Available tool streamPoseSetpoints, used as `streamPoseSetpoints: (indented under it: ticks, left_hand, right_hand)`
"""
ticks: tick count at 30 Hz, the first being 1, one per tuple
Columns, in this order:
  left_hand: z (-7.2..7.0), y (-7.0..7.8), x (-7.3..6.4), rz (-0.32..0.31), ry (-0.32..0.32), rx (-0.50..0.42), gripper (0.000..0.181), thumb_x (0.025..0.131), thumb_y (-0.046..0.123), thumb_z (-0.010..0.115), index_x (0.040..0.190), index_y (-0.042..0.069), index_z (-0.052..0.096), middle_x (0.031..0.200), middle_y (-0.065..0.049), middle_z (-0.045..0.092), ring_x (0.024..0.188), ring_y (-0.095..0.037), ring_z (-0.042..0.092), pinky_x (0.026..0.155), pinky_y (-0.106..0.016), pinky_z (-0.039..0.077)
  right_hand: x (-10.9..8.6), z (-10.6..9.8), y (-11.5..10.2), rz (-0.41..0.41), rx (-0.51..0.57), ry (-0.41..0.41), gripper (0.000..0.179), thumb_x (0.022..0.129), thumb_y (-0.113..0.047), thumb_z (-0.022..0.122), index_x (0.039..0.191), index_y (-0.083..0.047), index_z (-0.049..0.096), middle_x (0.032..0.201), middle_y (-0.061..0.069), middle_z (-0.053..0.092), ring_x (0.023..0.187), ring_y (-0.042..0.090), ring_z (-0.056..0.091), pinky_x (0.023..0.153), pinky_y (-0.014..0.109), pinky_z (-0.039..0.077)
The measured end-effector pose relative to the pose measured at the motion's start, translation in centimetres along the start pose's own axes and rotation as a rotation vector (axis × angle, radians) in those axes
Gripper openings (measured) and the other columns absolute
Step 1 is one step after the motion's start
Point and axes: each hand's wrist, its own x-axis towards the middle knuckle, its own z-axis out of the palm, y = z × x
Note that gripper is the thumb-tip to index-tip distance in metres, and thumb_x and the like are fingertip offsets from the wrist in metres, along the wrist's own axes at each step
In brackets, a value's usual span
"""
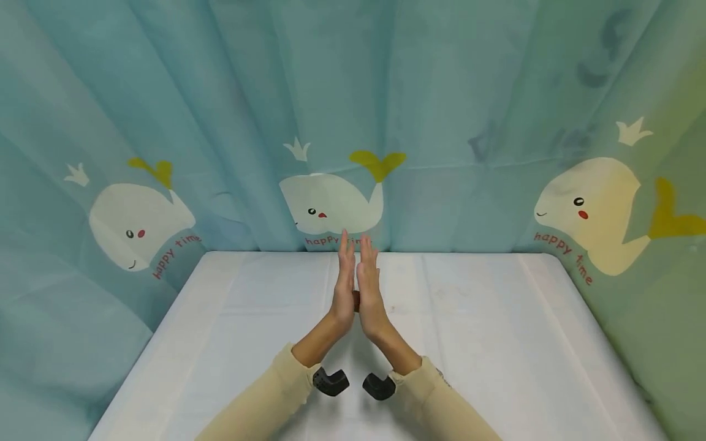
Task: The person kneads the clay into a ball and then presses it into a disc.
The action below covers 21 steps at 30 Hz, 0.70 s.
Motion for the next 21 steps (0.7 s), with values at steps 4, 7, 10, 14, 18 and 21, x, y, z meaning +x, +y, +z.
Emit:
streamPoseSetpoints:
  ticks: [4, 7, 10, 14, 18, 21]
  left_hand:
    - [-0.2, -0.4, 0.4, 0.022, -0.018, 0.076, 0.058, 0.112, 0.041, 0.007, 0.167, 0.027, -0.003, 0.172, 0.004, -0.005, 0.157, -0.017, -0.006, 0.122, -0.059, -0.004]
    - [0.3, -0.4, -0.1, -0.017, -0.098, 0.093, 0.059, 0.110, 0.050, 0.005, 0.166, 0.033, -0.003, 0.172, 0.007, -0.005, 0.142, -0.017, 0.038, 0.116, -0.051, 0.028]
    - [1.0, -0.4, -1.1, -0.041, -0.156, 0.092, 0.060, 0.110, 0.052, 0.005, 0.166, 0.033, -0.005, 0.172, 0.006, -0.006, 0.090, -0.014, 0.053, 0.078, -0.031, 0.044]
    - [1.6, 0.6, -2.0, -0.007, -0.168, 0.039, 0.060, 0.110, 0.049, 0.005, 0.166, 0.030, -0.007, 0.171, 0.008, -0.010, 0.122, -0.012, 0.044, 0.102, -0.029, 0.036]
    - [1.7, 2.0, -1.6, 0.027, -0.147, -0.030, 0.064, 0.109, 0.054, 0.005, 0.166, 0.027, -0.008, 0.171, 0.010, -0.011, 0.156, -0.015, 0.003, 0.125, -0.043, 0.001]
    - [1.3, 2.1, -0.8, 0.009, -0.101, -0.025, 0.061, 0.110, 0.052, 0.006, 0.166, 0.029, -0.007, 0.171, 0.011, -0.009, 0.157, -0.014, -0.006, 0.125, -0.047, -0.003]
  right_hand:
    - [-0.5, 0.4, -1.5, -0.050, 0.021, -0.017, 0.055, 0.111, -0.043, 0.008, 0.165, -0.037, -0.002, 0.171, -0.013, -0.007, 0.155, 0.011, -0.014, 0.119, 0.064, -0.008]
    - [0.0, -0.5, -2.0, -0.057, 0.022, 0.037, 0.055, 0.111, -0.045, 0.008, 0.165, -0.039, -0.003, 0.171, -0.014, -0.004, 0.155, 0.009, -0.008, 0.121, 0.059, -0.004]
    - [0.8, -1.6, -1.9, -0.026, 0.045, 0.118, 0.053, 0.111, -0.047, 0.009, 0.162, -0.047, -0.005, 0.169, -0.021, -0.004, 0.154, 0.003, -0.009, 0.123, 0.052, -0.005]
    - [1.5, -2.5, -1.3, 0.004, 0.086, 0.167, 0.051, 0.111, -0.049, 0.010, 0.159, -0.054, -0.006, 0.167, -0.025, -0.008, 0.152, 0.000, -0.012, 0.122, 0.049, -0.011]
    - [1.1, -2.0, -0.4, 0.001, 0.108, 0.147, 0.052, 0.111, -0.045, 0.008, 0.162, -0.046, -0.006, 0.169, -0.021, -0.009, 0.154, 0.002, -0.012, 0.123, 0.047, -0.009]
    - [0.1, -1.1, -0.1, -0.018, 0.086, 0.105, 0.053, 0.112, -0.039, 0.006, 0.165, -0.037, -0.005, 0.170, -0.015, -0.008, 0.155, 0.007, -0.009, 0.124, 0.049, -0.005]
